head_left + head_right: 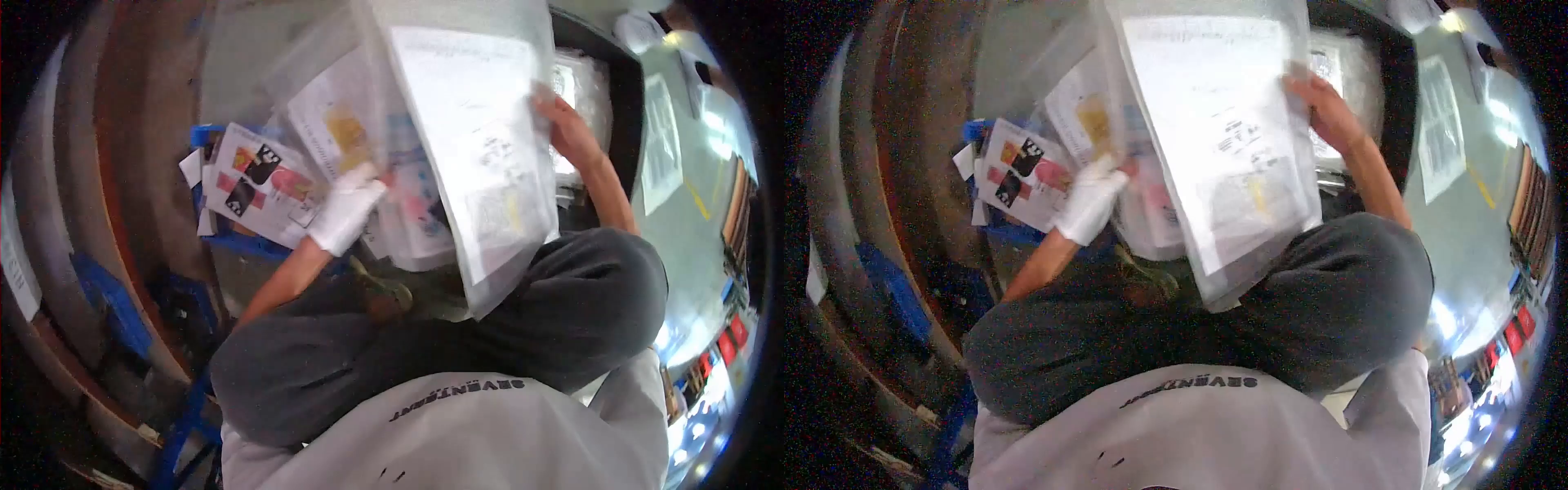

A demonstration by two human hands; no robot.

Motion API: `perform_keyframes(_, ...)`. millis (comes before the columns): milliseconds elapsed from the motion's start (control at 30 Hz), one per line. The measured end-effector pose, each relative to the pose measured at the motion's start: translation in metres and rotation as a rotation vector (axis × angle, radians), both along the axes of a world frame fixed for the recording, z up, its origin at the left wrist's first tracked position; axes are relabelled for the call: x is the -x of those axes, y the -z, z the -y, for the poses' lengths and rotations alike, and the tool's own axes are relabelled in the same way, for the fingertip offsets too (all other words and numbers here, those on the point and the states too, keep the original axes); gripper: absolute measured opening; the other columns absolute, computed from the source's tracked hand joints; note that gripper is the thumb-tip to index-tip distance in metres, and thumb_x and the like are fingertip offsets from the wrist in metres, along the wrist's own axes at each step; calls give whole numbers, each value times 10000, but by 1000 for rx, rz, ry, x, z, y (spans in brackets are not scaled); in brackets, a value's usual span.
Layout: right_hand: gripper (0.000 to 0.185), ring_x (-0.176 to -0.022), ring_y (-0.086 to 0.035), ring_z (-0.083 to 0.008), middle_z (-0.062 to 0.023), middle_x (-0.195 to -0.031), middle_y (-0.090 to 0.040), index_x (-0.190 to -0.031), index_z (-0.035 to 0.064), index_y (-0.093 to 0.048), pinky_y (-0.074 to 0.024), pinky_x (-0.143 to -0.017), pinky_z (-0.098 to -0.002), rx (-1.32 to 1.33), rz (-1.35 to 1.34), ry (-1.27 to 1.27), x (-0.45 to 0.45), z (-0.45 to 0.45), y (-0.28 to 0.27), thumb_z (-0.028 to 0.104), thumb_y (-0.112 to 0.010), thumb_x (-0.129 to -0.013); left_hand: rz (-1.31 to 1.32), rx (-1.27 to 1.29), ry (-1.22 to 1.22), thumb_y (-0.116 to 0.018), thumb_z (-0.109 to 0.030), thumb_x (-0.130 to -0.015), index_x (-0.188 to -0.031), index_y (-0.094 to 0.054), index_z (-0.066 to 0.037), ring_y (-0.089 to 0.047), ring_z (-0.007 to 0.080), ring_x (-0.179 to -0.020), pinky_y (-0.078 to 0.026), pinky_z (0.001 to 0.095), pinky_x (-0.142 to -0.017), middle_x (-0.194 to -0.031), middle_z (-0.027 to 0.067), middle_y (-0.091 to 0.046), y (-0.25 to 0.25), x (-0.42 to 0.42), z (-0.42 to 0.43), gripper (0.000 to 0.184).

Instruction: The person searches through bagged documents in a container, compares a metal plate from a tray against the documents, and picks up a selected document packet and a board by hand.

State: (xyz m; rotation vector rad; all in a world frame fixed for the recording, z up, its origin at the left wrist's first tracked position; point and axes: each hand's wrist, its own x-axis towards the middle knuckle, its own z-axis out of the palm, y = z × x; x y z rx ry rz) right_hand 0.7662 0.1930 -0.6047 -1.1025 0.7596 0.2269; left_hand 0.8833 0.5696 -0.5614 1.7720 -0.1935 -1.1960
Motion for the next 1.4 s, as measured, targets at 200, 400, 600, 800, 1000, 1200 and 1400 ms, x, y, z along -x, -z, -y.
perform_keyframes(200, 530, -975, -634, -146, -86, -1146, -644, -1315, -24, -518, -518, -847, -289, 71, -169, -43, -5, -35, 1, 239, -713, -899, -30, 50, 160, -572, -142, -974, -1245, -603, -19, -605, 111, -872, -506, 271, -779, -975, 23, -659, -19, 9, 10, 299)
perform_keyframes(400, 387, -800, -684, -176, -100, -974, -705, -1123, -37, -629, -553, -740, -291, 242, -222, 118, 27, 27, -17, 232, -744, -870, 331, -185, -122, -736, -228, -873, -1058, -599, -5, -639, 127, -658, -539, 287, -617, -832, 43, -672, 26, -14, -66, 320)
perform_keyframes(600, 561, -1004, -673, -234, -165, -1194, -645, -1351, -44, -465, -565, -854, -352, -18, -33, 237, 47, 51, -26, 236, -676, -913, -113, -126, -287, -741, -208, -876, -1029, -624, -14, -590, 85, -568, -427, 210, -432, -798, 28, -672, 45, -3, -69, 273)
perform_keyframes(800, 546, -923, -695, -234, -142, -1140, -666, -1338, -47, -471, -580, -821, -359, -5, -42, 268, 46, 50, -23, 250, -662, -921, -100, -18, -315, -689, -144, -914, -1106, -639, -11, -602, 71, -595, -438, 210, -462, -858, 27, -699, 35, -3, -67, 239)
perform_keyframes(1000, 481, -894, -699, -221, -137, -1088, -680, -1280, -26, -535, -587, -781, -346, 10, -13, 154, 38, 55, -25, 226, -687, -899, -63, 31, -376, -632, -119, -940, -1108, -637, 6, -666, 155, -710, -512, 292, -575, -885, 45, -710, 23, -5, -66, 210)
perform_keyframes(1200, 511, -892, -697, -222, -154, -1095, -668, -1276, -51, -514, -593, -761, -337, -59, -14, 20, 23, 41, -32, 201, -711, -878, 722, -570, 466, -627, -168, -919, -1026, -668, -36, -669, 285, -784, -510, 347, -622, -891, 201, -669, -28, -21, -74, 175)
perform_keyframes(1400, 574, -952, -684, -233, -158, -1130, -647, -1330, -52, -446, -584, -814, -351, -85, 67, 129, 43, 47, -12, 245, -685, -901, 299, -173, -195, -625, -140, -931, -1084, -658, 6, -675, 200, -798, -518, 299, -677, -919, 137, -700, -48, -23, -68, 214)
